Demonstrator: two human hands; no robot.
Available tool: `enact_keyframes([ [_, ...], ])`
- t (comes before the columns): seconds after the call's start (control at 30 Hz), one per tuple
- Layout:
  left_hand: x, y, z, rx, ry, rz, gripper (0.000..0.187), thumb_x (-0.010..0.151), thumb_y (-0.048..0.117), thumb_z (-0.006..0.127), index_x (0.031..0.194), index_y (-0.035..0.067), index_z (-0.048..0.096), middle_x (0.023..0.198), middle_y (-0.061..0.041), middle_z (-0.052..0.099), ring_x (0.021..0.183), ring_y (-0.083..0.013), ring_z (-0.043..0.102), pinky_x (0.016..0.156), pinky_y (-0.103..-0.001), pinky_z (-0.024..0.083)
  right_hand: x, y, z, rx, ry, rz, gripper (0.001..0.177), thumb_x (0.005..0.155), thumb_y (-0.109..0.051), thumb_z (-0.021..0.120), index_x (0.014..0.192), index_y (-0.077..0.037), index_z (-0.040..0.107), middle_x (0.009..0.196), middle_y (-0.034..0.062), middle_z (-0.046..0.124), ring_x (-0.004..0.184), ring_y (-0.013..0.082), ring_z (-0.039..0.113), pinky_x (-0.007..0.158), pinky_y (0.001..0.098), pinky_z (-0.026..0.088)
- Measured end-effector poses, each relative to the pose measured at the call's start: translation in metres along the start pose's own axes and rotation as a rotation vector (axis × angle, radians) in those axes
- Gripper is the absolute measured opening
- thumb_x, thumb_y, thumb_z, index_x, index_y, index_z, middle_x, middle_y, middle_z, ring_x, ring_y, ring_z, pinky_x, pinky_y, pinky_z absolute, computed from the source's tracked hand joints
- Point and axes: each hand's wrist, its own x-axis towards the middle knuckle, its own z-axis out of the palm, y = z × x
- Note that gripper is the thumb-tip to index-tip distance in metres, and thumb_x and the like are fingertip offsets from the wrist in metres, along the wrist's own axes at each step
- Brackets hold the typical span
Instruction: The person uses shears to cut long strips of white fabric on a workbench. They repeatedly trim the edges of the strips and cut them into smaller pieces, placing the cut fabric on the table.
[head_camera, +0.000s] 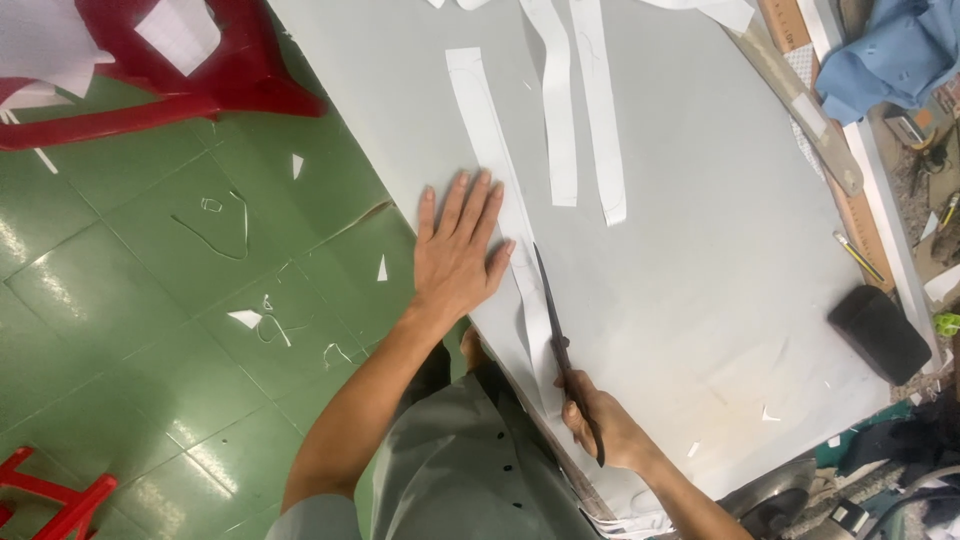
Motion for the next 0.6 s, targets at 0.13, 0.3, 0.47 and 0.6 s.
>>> enact_keyframes([
  [0.13, -0.001, 0.000, 0.001, 0.027, 0.027, 0.002, 0.067, 0.111, 0.053, 0.029, 0.165, 0.012, 0.034, 0.171, -0.007, 0.025, 0.159, -0.0280, 0.017, 0.128, -0.055, 0.006, 0.003, -0.007, 0.001, -0.045, 0.023, -0.028, 0.080, 0.084, -0.074, 0.031, 0.129, -0.010, 0.047, 0.066, -0.0011, 0.057, 0.050, 0.0151, 0.061, 0.053, 0.0288, 0.057],
  [0.3, -0.001, 0.000, 0.000, 0.022, 0.035, 0.004, 0.066, 0.112, 0.052, 0.030, 0.164, 0.012, 0.035, 0.171, -0.007, 0.025, 0.158, -0.0280, 0.019, 0.128, -0.055, 0.008, 0.004, -0.012, 0.003, -0.036, 0.041, -0.028, 0.084, 0.082, -0.076, 0.031, 0.127, -0.008, 0.049, 0.056, -0.0007, 0.054, 0.046, 0.0145, 0.056, 0.049, 0.0284, 0.051],
  [0.47, -0.001, 0.000, 0.001, 0.024, 0.019, 0.003, 0.066, 0.112, 0.052, 0.032, 0.165, 0.013, 0.033, 0.171, -0.007, 0.024, 0.158, -0.0276, 0.017, 0.128, -0.055, 0.008, 0.006, -0.004, 0.005, -0.059, 0.090, -0.054, 0.076, 0.085, -0.073, 0.035, 0.118, -0.007, 0.053, 0.055, -0.0019, 0.052, 0.043, 0.0133, 0.052, 0.044, 0.0279, 0.048],
  [0.6, -0.001, -0.001, 0.000, 0.025, 0.006, 0.004, 0.067, 0.111, 0.052, 0.031, 0.165, 0.012, 0.032, 0.172, -0.007, 0.023, 0.159, -0.0278, 0.016, 0.128, -0.055, 0.007, -0.001, -0.009, 0.000, 0.000, 0.058, -0.077, 0.072, 0.087, -0.071, 0.039, 0.112, -0.006, 0.055, 0.058, -0.0025, 0.047, 0.041, 0.0111, 0.046, 0.038, 0.0254, 0.043],
])
